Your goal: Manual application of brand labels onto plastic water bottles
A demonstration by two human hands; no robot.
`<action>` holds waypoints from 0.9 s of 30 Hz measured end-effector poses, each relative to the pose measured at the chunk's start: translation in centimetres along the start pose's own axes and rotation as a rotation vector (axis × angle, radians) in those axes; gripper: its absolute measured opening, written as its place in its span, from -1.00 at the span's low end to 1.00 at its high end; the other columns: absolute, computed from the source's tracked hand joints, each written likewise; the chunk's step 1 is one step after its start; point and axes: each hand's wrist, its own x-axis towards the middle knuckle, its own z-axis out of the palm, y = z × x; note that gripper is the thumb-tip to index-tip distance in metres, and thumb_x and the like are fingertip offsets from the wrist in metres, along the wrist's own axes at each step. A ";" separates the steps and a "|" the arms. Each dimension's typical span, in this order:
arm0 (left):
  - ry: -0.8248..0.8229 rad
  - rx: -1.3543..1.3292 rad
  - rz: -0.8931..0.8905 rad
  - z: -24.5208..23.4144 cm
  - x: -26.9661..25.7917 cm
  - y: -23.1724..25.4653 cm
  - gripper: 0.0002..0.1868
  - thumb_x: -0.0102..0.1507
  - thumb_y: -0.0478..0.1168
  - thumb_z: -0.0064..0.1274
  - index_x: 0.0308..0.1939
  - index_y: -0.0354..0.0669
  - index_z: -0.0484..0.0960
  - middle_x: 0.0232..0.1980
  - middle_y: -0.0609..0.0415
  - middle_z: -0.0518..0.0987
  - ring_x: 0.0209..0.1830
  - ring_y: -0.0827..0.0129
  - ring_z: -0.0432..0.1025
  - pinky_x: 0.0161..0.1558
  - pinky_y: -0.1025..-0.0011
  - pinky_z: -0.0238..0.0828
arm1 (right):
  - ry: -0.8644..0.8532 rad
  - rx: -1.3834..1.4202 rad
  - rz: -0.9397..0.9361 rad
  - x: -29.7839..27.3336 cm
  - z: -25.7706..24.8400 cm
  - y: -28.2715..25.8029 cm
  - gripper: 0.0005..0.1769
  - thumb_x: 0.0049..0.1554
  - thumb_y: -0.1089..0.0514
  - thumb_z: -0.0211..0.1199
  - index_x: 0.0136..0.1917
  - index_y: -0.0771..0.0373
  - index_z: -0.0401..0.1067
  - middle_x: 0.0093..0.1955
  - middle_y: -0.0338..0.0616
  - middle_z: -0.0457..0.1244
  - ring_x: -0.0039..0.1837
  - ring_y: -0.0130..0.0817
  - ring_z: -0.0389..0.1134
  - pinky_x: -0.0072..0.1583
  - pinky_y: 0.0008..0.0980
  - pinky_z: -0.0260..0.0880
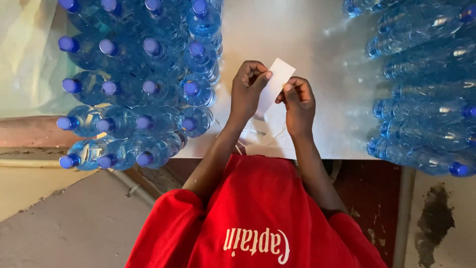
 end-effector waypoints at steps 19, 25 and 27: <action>-0.066 -0.034 0.041 3.4 -1.6 -2.1 -0.81 0.43 -0.11 0.30 -0.12 -0.05 0.61 -0.32 0.19 0.54 -0.26 0.50 0.43 -0.13 0.47 0.39 | 0.325 -0.046 -0.058 -2.6 -1.9 -1.0 -0.93 0.37 0.13 0.16 0.11 0.08 0.43 -0.26 -0.36 0.15 -0.19 -0.62 0.27 -0.11 -0.55 0.46; -0.170 0.650 0.141 0.0 -0.9 -9.3 -0.68 0.38 -0.42 0.10 -0.32 0.03 0.32 -0.36 0.18 0.44 -0.37 0.35 0.35 -0.30 0.26 0.21 | 0.404 0.560 -0.353 -7.1 -14.6 -8.6 -0.68 0.53 0.26 0.34 0.51 0.10 0.54 0.14 -0.17 0.49 -0.07 -0.49 0.51 -0.08 -0.54 0.63; -0.370 0.920 0.004 -0.6 -2.4 -11.9 -0.77 0.39 -0.32 0.15 -0.28 -0.01 0.42 -0.33 0.09 0.56 -0.35 0.24 0.46 -0.31 0.20 0.31 | 0.348 0.357 -0.449 -7.8 -17.1 -11.2 -0.78 0.53 0.17 0.35 0.42 0.07 0.55 -0.05 -0.34 0.36 -0.14 -0.60 0.38 -0.05 -0.56 0.55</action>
